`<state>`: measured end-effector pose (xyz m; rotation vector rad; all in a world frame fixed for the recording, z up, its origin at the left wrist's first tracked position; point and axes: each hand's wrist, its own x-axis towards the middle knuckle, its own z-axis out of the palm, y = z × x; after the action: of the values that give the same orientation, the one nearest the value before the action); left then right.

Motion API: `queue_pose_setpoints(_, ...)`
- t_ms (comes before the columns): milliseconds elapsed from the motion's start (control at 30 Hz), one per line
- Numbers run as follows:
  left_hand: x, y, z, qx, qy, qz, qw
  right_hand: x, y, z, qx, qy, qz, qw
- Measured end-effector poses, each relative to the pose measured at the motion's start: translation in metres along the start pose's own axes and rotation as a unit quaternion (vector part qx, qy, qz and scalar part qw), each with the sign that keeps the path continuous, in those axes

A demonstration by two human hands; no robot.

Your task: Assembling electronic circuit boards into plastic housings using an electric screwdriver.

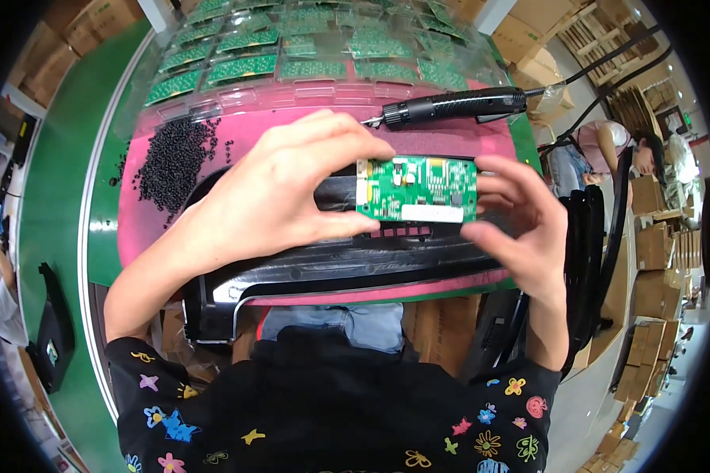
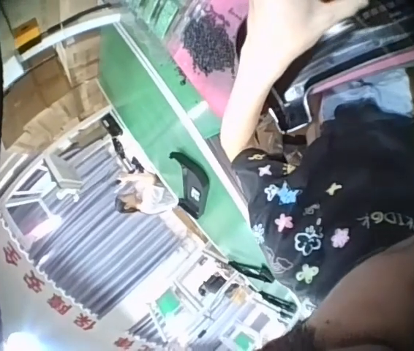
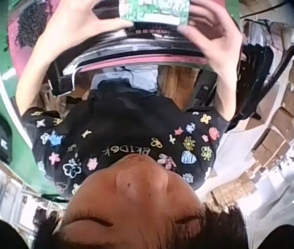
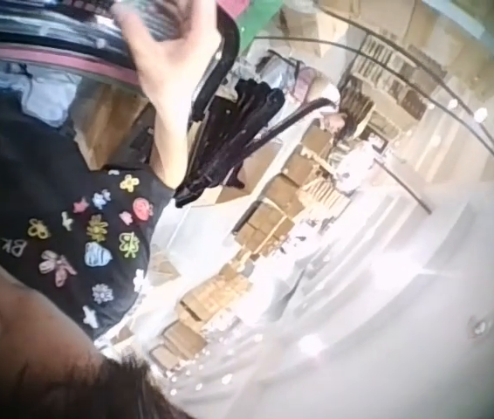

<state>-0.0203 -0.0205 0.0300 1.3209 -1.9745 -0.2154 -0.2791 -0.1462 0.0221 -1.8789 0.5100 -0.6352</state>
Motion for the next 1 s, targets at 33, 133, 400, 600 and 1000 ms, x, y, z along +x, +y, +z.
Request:
queue_pose_setpoints(33,-0.002,-0.002,0.004,-0.019,-0.016,-0.007,1.0,-0.004,0.004,0.001,-0.038,-0.001,-0.005,0.999)
queue_pose_setpoints(133,-0.008,-0.004,0.012,-0.056,-0.067,-0.049,0.995,-0.012,0.013,0.004,-0.085,-0.015,0.015,0.996)
queue_pose_setpoints(400,-0.016,-0.009,0.035,-0.03,-0.21,-0.149,0.966,-0.002,0.039,0.007,-0.189,-0.082,-0.033,0.978)
queue_pose_setpoints(600,-0.019,-0.014,0.045,-0.005,-0.153,-0.12,0.981,0.0,0.045,0.009,-0.205,-0.073,-0.014,0.976)
queue_pose_setpoints(1000,-0.017,-0.015,0.045,-0.007,-0.151,-0.123,0.981,0.001,0.043,0.012,-0.224,-0.072,-0.008,0.972)
